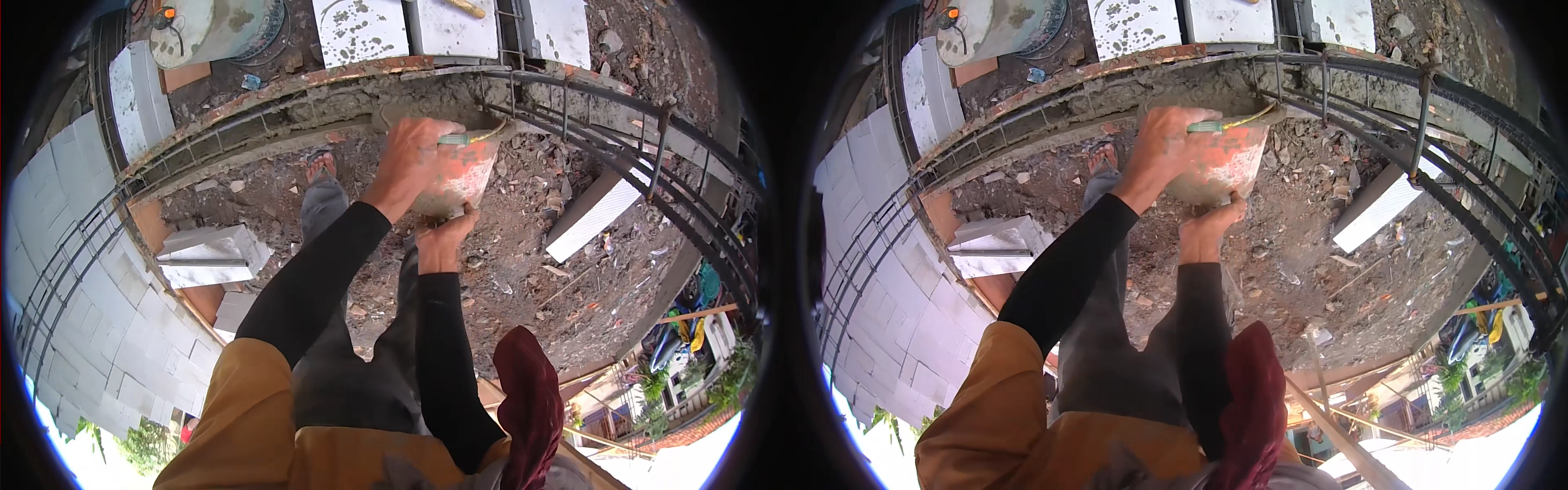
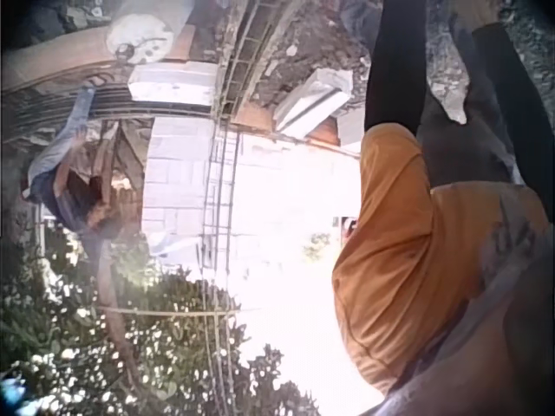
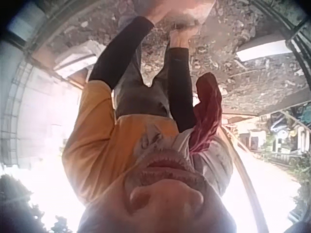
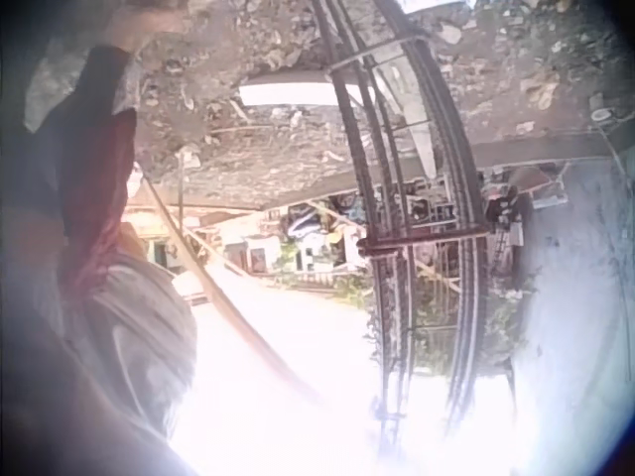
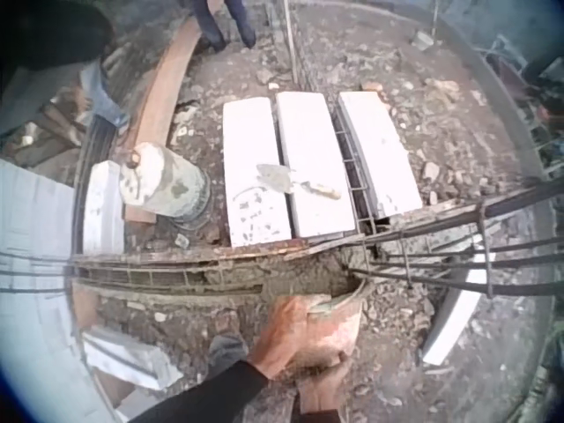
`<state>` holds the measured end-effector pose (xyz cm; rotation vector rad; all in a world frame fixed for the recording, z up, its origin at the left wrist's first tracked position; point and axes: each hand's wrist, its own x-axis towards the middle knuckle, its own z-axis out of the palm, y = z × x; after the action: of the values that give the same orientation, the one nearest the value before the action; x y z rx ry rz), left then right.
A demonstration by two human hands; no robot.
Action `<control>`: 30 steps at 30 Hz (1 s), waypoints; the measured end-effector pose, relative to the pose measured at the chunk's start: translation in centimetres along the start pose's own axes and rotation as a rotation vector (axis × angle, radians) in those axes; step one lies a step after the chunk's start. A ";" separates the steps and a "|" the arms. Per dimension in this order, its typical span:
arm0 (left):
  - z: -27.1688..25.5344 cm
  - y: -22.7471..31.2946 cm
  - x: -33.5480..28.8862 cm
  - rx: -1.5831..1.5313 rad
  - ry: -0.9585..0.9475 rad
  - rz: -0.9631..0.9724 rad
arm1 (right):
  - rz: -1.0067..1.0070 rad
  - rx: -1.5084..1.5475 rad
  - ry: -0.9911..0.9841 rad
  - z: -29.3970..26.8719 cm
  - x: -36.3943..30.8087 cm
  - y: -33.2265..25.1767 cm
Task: The person fills a curved wooden formwork with wet cement mortar using a small bucket and a trowel, spreading the mixture evenly around the internal rebar structure.
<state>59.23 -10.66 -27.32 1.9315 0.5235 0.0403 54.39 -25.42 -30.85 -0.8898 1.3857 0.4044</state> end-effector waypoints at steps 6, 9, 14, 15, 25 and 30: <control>-5.5 -4.1 0.9 0.107 -0.014 0.039 | 0.008 0.025 0.051 1.5 -0.8 4.7; -7.5 -5.1 2.7 -0.027 -0.092 -0.183 | 0.036 0.024 -0.062 -0.8 2.6 4.4; -8.7 -6.8 1.9 0.044 -0.110 -0.190 | -0.016 -0.085 0.036 -0.7 6.6 0.8; -9.0 -6.8 1.5 0.059 -0.111 -0.184 | 0.024 -0.082 0.022 0.4 7.0 0.1; -14.5 -9.1 5.4 -0.105 -0.101 -0.212 | -0.055 -0.054 -0.521 3.8 4.4 6.2; -20.9 -14.6 7.0 -0.106 -0.151 -0.413 | 0.128 -0.110 -0.184 7.0 -0.2 12.2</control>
<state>55.03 14.87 -32.98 1.6761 0.7915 -0.3332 50.25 -12.55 -34.80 -0.8337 1.2635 0.6496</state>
